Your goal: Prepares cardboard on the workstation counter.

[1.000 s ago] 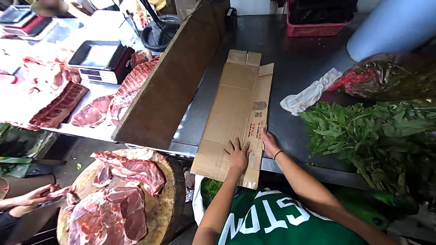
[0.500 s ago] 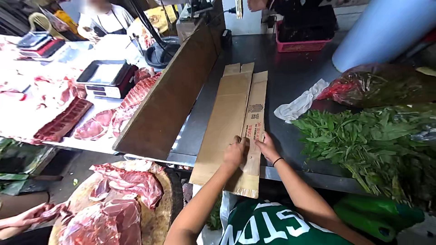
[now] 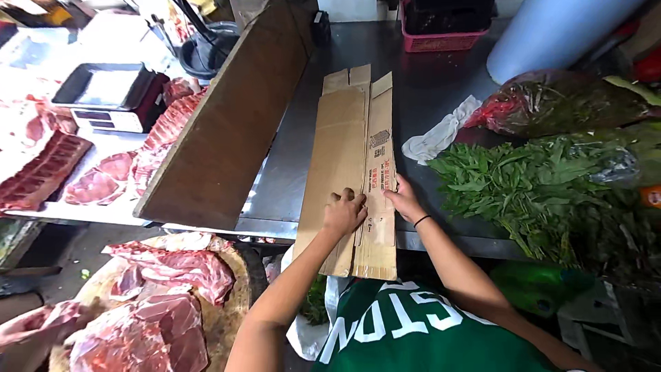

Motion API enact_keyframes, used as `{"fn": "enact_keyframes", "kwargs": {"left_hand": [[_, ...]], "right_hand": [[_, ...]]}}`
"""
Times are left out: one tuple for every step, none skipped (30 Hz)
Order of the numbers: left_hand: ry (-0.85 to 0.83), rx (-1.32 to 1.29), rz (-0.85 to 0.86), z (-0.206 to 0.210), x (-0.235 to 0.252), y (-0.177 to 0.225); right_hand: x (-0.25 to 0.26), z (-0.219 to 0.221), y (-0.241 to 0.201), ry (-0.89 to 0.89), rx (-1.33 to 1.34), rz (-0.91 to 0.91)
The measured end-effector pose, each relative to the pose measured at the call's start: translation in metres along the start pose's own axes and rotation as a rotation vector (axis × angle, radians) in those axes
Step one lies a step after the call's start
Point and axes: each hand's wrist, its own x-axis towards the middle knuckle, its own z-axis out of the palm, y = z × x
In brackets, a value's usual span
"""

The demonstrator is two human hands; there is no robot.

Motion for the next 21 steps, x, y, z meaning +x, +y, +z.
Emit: {"fn": "enact_keyframes", "kwargs": {"left_hand": [[0.028,-0.010,-0.020,-0.001,0.002,0.004],[0.048,-0.023,-0.049,-0.006,0.004,0.009],[0.049,-0.026,-0.082,-0.014,0.004,0.014],[0.046,-0.018,-0.103,-0.024,0.004,0.018],[0.045,-0.009,-0.106,-0.034,0.003,0.021],[0.042,0.002,-0.091,-0.043,0.001,0.021],[0.020,0.011,-0.065,-0.051,0.001,0.017],[0.001,0.007,-0.020,-0.058,0.002,0.011],[-0.006,0.000,0.030,-0.062,0.003,0.005],[-0.008,0.006,0.070,-0.061,0.004,0.000],[-0.007,0.014,0.089,-0.059,0.004,-0.002],[-0.011,0.025,0.085,-0.055,0.002,0.001],[-0.012,0.044,0.070,-0.049,0.001,0.005],[-0.022,0.060,0.044,-0.042,-0.002,0.012],[-0.038,0.066,0.013,-0.036,-0.005,0.019],[-0.059,0.055,-0.019,-0.029,-0.007,0.026],[-0.067,0.028,-0.036,-0.022,-0.008,0.030],[-0.061,-0.002,-0.043,-0.015,-0.008,0.032],[-0.050,-0.026,-0.045,-0.010,-0.008,0.034],[-0.050,-0.040,-0.048,-0.007,-0.006,0.035],[-0.055,-0.038,-0.053,-0.005,-0.004,0.036]], "right_hand": [[-0.003,0.000,-0.003,0.000,-0.005,0.003],[-0.004,0.000,-0.007,0.002,-0.004,0.002],[-0.006,0.001,-0.011,0.000,0.000,-0.001],[-0.008,0.001,-0.015,0.000,0.003,-0.003],[-0.010,0.001,-0.018,0.002,0.003,-0.003],[-0.013,-0.001,-0.022,0.006,-0.003,-0.004],[-0.014,-0.004,-0.025,0.008,-0.009,-0.002],[-0.015,-0.008,-0.028,0.009,-0.015,0.001],[-0.015,-0.012,-0.030,0.012,-0.015,0.002],[-0.016,-0.014,-0.032,0.015,-0.012,0.004],[-0.019,-0.016,-0.035,0.015,-0.013,0.007],[-0.023,-0.016,-0.037,0.016,-0.013,0.011],[-0.026,-0.015,-0.041,0.017,-0.013,0.015],[-0.028,-0.015,-0.043,0.022,-0.011,0.018],[-0.030,-0.015,-0.045,0.024,-0.015,0.017],[-0.032,-0.016,-0.046,0.030,-0.029,0.016],[-0.033,-0.017,-0.044,0.036,-0.046,0.013],[-0.033,-0.018,-0.040,0.041,-0.057,0.004],[-0.028,-0.018,-0.031,0.049,-0.062,-0.009],[-0.025,-0.019,-0.024,0.058,-0.051,-0.017],[-0.021,-0.020,-0.018,0.069,-0.025,-0.027]]}}
